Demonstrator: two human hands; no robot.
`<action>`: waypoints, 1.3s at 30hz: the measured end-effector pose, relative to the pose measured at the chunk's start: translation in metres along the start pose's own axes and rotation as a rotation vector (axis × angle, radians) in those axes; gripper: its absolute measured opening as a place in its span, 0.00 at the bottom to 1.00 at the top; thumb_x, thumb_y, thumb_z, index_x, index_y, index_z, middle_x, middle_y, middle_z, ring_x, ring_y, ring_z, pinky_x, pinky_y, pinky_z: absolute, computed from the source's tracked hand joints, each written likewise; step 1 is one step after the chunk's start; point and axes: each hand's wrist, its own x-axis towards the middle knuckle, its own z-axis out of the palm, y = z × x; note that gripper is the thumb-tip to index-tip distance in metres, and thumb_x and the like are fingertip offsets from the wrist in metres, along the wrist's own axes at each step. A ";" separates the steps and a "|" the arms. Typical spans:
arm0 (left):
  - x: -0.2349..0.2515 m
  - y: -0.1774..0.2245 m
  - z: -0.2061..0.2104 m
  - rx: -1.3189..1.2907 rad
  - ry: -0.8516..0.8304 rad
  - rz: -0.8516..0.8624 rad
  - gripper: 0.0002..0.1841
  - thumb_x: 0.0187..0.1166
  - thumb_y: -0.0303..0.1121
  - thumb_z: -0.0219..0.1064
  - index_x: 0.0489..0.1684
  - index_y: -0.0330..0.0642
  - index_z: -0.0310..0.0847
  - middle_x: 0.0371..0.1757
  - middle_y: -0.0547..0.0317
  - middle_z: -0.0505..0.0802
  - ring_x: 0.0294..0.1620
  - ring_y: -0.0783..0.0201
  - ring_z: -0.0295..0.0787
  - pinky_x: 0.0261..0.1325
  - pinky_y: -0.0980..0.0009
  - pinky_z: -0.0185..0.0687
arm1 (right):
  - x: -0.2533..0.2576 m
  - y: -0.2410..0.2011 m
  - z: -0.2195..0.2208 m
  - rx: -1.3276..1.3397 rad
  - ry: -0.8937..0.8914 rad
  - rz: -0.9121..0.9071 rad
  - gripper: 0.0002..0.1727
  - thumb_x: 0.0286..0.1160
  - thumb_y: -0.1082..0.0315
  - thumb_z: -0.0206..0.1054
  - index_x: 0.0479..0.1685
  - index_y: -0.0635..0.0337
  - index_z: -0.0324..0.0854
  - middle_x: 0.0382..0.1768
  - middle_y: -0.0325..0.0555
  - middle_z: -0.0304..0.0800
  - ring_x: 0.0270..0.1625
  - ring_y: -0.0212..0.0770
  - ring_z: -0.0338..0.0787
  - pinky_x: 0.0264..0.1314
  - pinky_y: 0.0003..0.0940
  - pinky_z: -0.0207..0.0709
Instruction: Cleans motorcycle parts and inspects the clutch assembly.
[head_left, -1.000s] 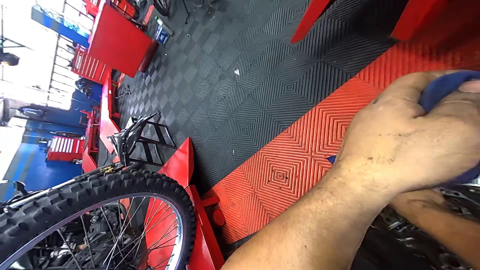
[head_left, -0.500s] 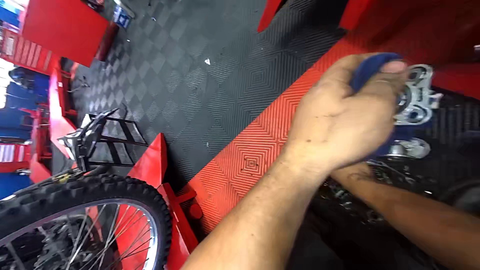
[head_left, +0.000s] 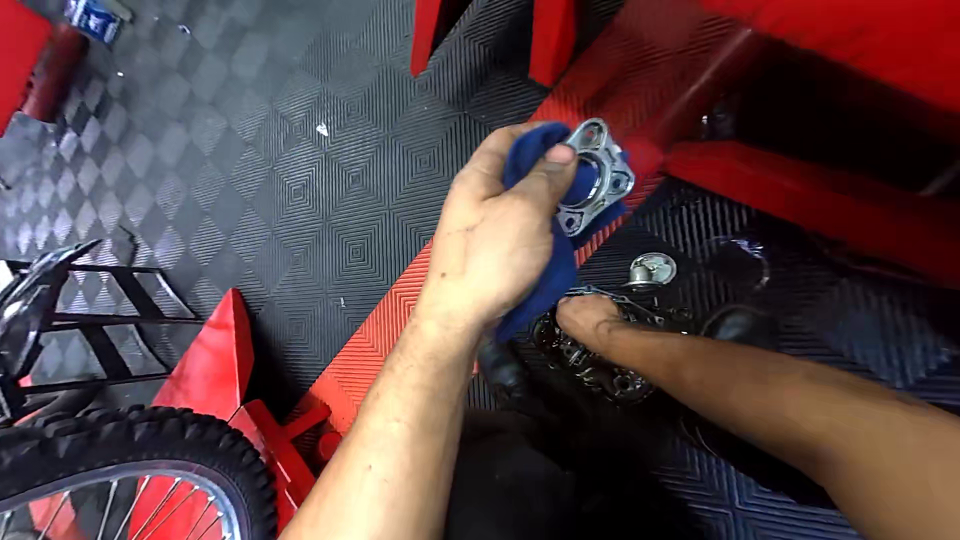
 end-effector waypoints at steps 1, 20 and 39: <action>0.001 -0.001 0.000 -0.001 -0.007 -0.001 0.12 0.89 0.29 0.58 0.63 0.35 0.80 0.46 0.49 0.93 0.46 0.59 0.94 0.52 0.60 0.94 | -0.007 0.001 -0.007 0.003 0.002 -0.033 0.09 0.79 0.70 0.61 0.43 0.62 0.88 0.44 0.58 0.93 0.50 0.61 0.93 0.49 0.64 0.85; -0.013 0.010 0.003 0.180 0.106 0.066 0.07 0.85 0.30 0.64 0.55 0.44 0.83 0.43 0.60 0.95 0.43 0.68 0.95 0.47 0.68 0.94 | -0.052 0.051 0.014 0.141 0.023 0.001 0.13 0.70 0.60 0.69 0.48 0.55 0.90 0.48 0.57 0.93 0.53 0.62 0.93 0.48 0.69 0.84; 0.008 -0.016 -0.007 0.243 -0.084 0.092 0.09 0.85 0.36 0.66 0.58 0.49 0.85 0.44 0.64 0.94 0.41 0.69 0.93 0.44 0.69 0.94 | -0.017 -0.001 0.048 0.481 -0.031 0.279 0.18 0.72 0.61 0.70 0.56 0.62 0.85 0.55 0.61 0.92 0.57 0.63 0.93 0.51 0.66 0.85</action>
